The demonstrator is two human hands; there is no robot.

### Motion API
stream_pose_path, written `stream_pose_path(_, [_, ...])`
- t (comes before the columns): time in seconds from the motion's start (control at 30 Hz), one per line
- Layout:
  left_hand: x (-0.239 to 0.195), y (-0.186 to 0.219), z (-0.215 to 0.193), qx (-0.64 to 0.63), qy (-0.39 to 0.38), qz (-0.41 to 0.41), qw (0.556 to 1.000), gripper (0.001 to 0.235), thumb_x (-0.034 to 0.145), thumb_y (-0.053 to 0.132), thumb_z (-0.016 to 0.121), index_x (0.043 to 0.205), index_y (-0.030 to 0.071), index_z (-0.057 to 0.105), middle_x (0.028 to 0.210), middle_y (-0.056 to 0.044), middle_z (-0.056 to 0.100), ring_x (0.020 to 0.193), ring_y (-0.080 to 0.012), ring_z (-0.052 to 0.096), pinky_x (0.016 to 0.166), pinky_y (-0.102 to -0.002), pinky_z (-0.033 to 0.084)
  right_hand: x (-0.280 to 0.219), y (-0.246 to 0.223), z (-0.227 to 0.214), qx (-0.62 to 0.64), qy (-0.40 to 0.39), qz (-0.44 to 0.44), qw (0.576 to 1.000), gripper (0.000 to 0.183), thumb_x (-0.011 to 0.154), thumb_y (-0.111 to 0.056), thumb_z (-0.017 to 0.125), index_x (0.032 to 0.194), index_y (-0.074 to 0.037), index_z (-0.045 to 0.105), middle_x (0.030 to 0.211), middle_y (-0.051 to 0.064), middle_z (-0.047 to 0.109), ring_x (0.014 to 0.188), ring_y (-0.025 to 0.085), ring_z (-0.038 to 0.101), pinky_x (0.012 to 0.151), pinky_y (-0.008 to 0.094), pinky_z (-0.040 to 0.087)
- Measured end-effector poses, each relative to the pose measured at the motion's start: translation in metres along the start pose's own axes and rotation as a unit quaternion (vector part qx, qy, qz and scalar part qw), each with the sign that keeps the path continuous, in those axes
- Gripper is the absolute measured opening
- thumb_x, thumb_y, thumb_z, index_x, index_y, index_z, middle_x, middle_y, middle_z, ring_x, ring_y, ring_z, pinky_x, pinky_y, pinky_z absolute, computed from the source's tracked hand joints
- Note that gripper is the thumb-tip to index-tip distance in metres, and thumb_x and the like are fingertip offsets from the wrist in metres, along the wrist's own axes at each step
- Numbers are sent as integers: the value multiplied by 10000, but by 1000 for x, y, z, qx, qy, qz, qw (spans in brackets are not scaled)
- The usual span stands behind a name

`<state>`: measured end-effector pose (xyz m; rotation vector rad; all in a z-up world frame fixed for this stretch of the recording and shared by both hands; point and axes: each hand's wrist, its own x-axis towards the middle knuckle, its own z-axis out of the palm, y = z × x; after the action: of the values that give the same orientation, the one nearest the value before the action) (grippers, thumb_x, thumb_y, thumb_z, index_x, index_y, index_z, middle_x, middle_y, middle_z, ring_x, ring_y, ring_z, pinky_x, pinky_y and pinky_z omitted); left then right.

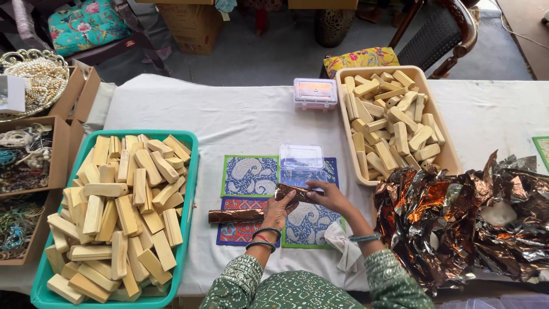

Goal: The person wipes a wooden block with a white cloth and then wraps it in a sheet of copper foil. They repeat this process for a second block, folding the foil around each item and placing the wrapped blocks on the table.

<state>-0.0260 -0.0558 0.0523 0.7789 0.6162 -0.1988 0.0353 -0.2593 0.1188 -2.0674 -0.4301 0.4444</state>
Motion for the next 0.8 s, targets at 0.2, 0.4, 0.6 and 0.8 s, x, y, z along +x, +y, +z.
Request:
stream_pose_path(0.2, [7, 3, -7, 124, 4, 49, 991, 319, 819, 199, 852, 1076, 97, 694, 1020, -25, 748, 941, -180, 727, 832, -373, 630, 23, -14, -19, 102, -147, 143, 973, 448, 906, -305, 702, 1299, -92, 672, 1089, 73, 747, 914, 182, 708, 723, 339, 587])
stream_pose_path(0.4, [-38, 29, 7, 601, 50, 299, 739, 461, 818, 274, 809, 1215, 93, 661, 1131, -95, 672, 1083, -301, 612, 905, -448, 512, 66, 45, -35, -33, -68, 102, 992, 355, 924, -270, 704, 1221, -76, 711, 976, 131, 774, 889, 229, 724, 768, 358, 576])
stream_pose_path(0.6, [-42, 17, -4, 753, 36, 242, 611, 515, 828, 275, 794, 1283, 130, 603, 1245, -91, 549, 1210, -299, 506, 999, -496, 427, 86, 53, -19, -149, -68, 60, 985, 314, 887, -235, 728, 1145, -57, 726, 963, 154, 750, 862, 249, 710, 806, 389, 550])
stream_pose_path(0.8, [-37, 23, -4, 762, 35, 290, 578, 681, 799, 244, 783, 1406, 88, 518, 1453, -116, 476, 1359, -315, 403, 1078, -516, 342, 94, 87, 13, -109, -64, 62, 990, 287, 876, -226, 731, 1102, -49, 733, 916, 151, 758, 845, 258, 718, 793, 395, 554])
